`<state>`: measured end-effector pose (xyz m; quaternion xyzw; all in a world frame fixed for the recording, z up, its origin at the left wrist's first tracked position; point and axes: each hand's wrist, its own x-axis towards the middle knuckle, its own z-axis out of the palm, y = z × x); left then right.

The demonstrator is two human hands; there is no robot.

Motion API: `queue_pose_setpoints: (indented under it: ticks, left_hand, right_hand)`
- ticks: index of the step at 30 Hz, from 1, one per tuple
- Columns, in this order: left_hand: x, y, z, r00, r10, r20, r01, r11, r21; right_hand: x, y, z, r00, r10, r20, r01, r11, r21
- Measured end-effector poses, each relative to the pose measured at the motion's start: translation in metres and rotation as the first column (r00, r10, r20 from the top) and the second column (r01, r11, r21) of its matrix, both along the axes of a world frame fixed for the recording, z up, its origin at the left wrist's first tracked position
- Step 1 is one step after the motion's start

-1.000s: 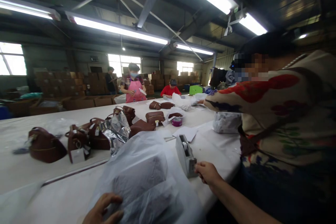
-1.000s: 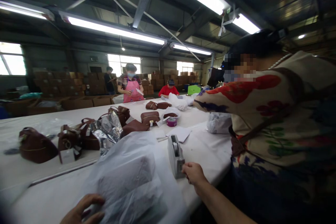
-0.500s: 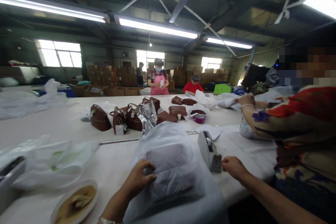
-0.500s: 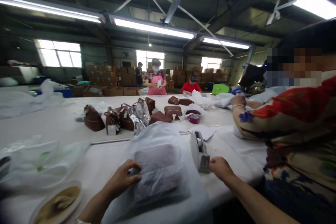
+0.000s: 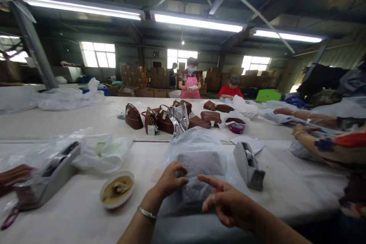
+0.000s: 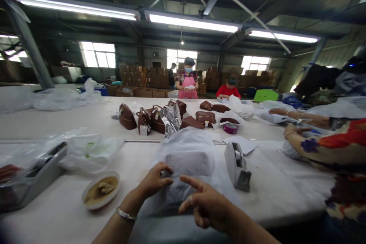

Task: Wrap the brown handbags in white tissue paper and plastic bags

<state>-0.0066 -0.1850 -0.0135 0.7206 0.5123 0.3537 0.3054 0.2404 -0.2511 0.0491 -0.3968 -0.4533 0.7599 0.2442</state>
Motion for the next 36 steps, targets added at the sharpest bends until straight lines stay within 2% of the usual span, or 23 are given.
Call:
queue_pose_setpoints:
  ticks: [3, 7, 13, 20, 24, 27, 29, 31, 33, 34, 36]
  left_hand:
    - [0.000, -0.001, -0.001, 1.000, 0.000, -0.002, 0.000, 1.000, 0.014]
    - [0.000, -0.002, -0.001, 1.000, -0.002, 0.004, 0.002, 1.000, 0.021]
    - [-0.001, -0.005, -0.001, 1.000, -0.009, 0.025, 0.009, 1.000, 0.028]
    - [-0.001, -0.009, 0.003, 1.000, -0.027, 0.015, 0.026, 0.998, 0.065]
    - [0.005, -0.008, -0.002, 0.999, 0.033, 0.016, -0.034, 0.997, 0.063]
    - [0.010, -0.005, -0.007, 0.997, 0.070, 0.021, -0.071, 0.996, 0.045]
    - [0.011, -0.004, -0.008, 0.997, 0.072, 0.026, -0.072, 0.997, 0.031]
    - [0.012, -0.003, -0.008, 0.997, 0.071, 0.025, -0.072, 0.997, 0.017]
    - [0.011, -0.003, -0.008, 0.997, 0.077, 0.023, -0.077, 0.997, 0.006]
    - [0.011, -0.003, -0.008, 0.996, 0.081, 0.023, -0.081, 0.997, 0.003]
    - [0.011, -0.004, -0.009, 0.996, 0.083, 0.031, -0.083, 0.996, 0.008]
  right_hand:
    - [-0.028, 0.006, -0.017, 0.999, 0.042, -0.013, -0.043, 0.998, -0.047]
    - [-0.037, 0.018, -0.032, 0.996, -0.002, 0.089, 0.003, 1.000, -0.010]
    - [-0.040, 0.026, -0.039, 0.959, -0.072, 0.274, 0.042, 0.993, 0.114]
    - [-0.047, 0.028, -0.045, 0.927, -0.095, 0.363, 0.037, 0.986, 0.163]
    - [-0.048, 0.027, -0.048, 0.911, -0.100, 0.400, 0.029, 0.983, 0.180]
    - [-0.047, 0.031, -0.051, 0.869, -0.084, 0.487, -0.041, 0.970, 0.239]
    - [-0.043, 0.036, -0.050, 0.805, -0.129, 0.580, -0.147, 0.903, 0.405]
    - [-0.037, 0.042, -0.044, 0.692, -0.269, 0.670, -0.271, 0.763, 0.587]
    - [-0.031, 0.042, -0.034, 0.579, -0.427, 0.695, -0.360, 0.631, 0.688]
    - [-0.028, 0.041, -0.029, 0.548, -0.477, 0.687, -0.392, 0.578, 0.715]
    - [-0.023, 0.034, -0.023, 0.563, -0.497, 0.660, -0.476, 0.458, 0.751]
